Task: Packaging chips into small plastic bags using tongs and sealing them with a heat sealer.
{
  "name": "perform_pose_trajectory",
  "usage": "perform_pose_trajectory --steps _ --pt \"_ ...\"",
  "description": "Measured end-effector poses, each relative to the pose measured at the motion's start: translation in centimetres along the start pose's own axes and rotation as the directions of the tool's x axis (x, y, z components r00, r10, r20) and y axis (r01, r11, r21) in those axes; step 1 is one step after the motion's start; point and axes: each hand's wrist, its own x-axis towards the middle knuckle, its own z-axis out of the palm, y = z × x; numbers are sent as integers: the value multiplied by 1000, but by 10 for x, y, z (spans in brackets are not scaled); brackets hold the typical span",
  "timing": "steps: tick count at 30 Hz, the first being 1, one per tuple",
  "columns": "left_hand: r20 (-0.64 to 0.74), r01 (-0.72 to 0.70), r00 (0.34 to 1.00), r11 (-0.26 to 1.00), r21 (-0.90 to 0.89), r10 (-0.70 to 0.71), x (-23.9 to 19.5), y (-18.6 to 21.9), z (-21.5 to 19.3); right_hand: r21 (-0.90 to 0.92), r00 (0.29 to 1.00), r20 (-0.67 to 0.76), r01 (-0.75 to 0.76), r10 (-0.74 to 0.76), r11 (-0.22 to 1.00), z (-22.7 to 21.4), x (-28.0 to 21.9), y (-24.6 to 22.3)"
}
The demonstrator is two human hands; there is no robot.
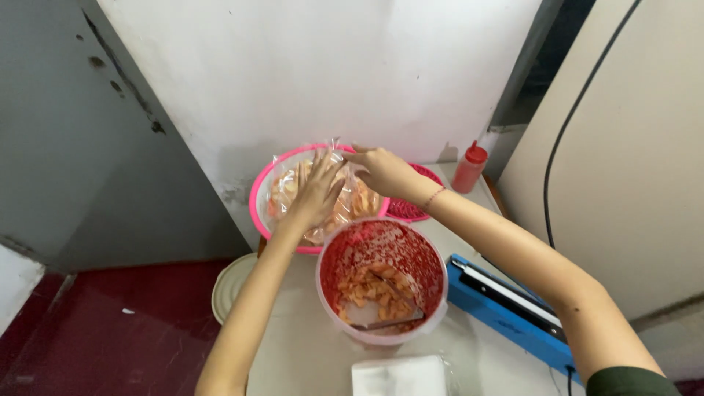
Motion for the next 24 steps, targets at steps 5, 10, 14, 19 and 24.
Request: perform_pose_trajectory --steps 5,10,14,19,24 --pt "-138 -141 981 990 -19 137 -40 107 -53 17 908 -285 326 -308 945 -52 -87 -82" --pt "-309 -363 882 931 36 356 -129 209 -88 -70 683 -552 534 -478 843 -54 -197 -123" --pt "-275 -482 842 876 2 464 -212 229 -52 -243 605 -526 567 -598 787 -11 -278 -124" --pt "-358 -439 854 892 -110 377 -299 206 53 -71 680 -607 468 -410 881 96 -339 -121" --pt "-203 -237 957 962 -139 207 -324 172 116 205 837 -546 109 21 973 151 -379 -94"
